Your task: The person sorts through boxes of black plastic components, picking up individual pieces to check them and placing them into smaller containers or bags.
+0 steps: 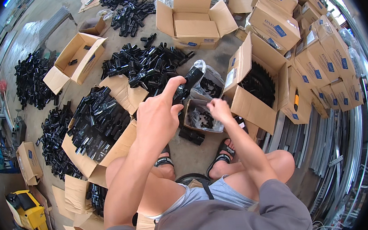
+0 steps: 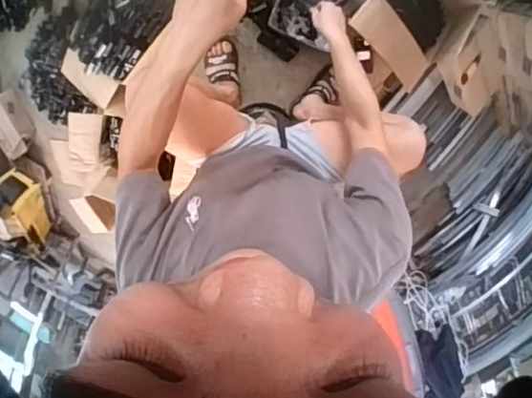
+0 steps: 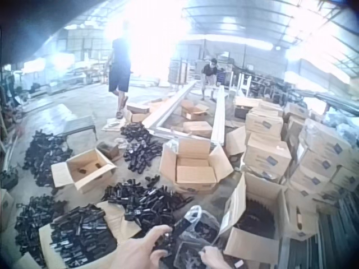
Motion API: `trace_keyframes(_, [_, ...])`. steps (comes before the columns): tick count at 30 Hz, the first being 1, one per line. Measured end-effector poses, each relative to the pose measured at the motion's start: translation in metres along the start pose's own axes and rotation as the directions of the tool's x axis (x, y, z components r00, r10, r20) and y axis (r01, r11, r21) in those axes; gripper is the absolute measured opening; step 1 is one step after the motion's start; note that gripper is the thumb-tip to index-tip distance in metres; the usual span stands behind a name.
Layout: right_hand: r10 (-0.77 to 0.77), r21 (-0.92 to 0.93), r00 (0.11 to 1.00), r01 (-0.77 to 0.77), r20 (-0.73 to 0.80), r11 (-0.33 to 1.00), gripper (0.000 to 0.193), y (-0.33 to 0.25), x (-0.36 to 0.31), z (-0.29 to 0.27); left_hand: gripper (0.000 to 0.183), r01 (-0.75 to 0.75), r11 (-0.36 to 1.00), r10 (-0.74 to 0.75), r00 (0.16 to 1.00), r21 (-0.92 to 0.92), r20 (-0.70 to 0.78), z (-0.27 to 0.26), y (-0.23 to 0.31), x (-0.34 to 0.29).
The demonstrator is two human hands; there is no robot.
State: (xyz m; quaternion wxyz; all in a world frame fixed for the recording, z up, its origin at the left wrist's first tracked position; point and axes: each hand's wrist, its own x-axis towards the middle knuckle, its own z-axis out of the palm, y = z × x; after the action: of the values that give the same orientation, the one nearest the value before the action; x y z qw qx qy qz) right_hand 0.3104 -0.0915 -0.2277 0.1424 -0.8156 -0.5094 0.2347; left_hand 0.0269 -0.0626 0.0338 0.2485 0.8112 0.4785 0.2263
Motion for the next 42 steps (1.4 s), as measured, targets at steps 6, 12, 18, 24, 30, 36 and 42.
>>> trace_keyframes(6, [0.113, -0.135, 0.985, -0.095, 0.129, 0.986, 0.019, 0.054, 0.001, 0.086, 0.059, 0.026, 0.945, -0.045, 0.998, -0.325, -0.05, 0.004, 0.008, 0.001])
trace_keyframes(12, [0.087, -0.244, 0.989, -0.054, 0.123, 0.968, 0.021, 0.07, 0.001, 0.136, 0.064, 0.255, 0.694, -0.206, 0.966, -0.673, 0.154, -0.007, 0.01, 0.004])
trace_keyframes(18, [0.053, -0.265, 0.984, -0.006, 0.17, 0.964, 0.024, 0.067, 0.003, 0.132, 0.064, 0.208, 0.646, -0.147, 0.978, -0.734, 0.147, -0.003, -0.001, 0.007])
trace_keyframes(24, [0.138, -0.159, 0.988, -0.125, 0.073, 0.979, 0.024, 0.061, -0.008, 0.109, 0.063, 0.225, 0.64, -0.13, 0.974, -0.735, 0.185, -0.008, 0.006, 0.009])
trace_keyframes(30, [0.1, 0.475, 0.943, 0.068, -0.318, 0.877, 0.016, -0.012, -0.015, 0.043, 0.065, 0.19, 0.377, -0.112, 0.981, -0.906, 0.159, -0.011, 0.0, 0.004])
trace_keyframes(36, [-0.002, 0.993, 0.999, 0.052, -0.052, 0.103, 0.014, -0.112, -0.038, -0.073, 0.064, 0.183, 0.276, -0.105, 0.982, -0.944, 0.16, -0.015, 0.005, 0.0])
trace_keyframes(42, [-0.253, 0.989, 0.96, 0.095, -0.121, -0.114, 0.017, -0.175, -0.08, -0.145, 0.065, 0.209, 0.213, -0.08, 0.977, -0.954, 0.196, -0.018, 0.01, -0.008])
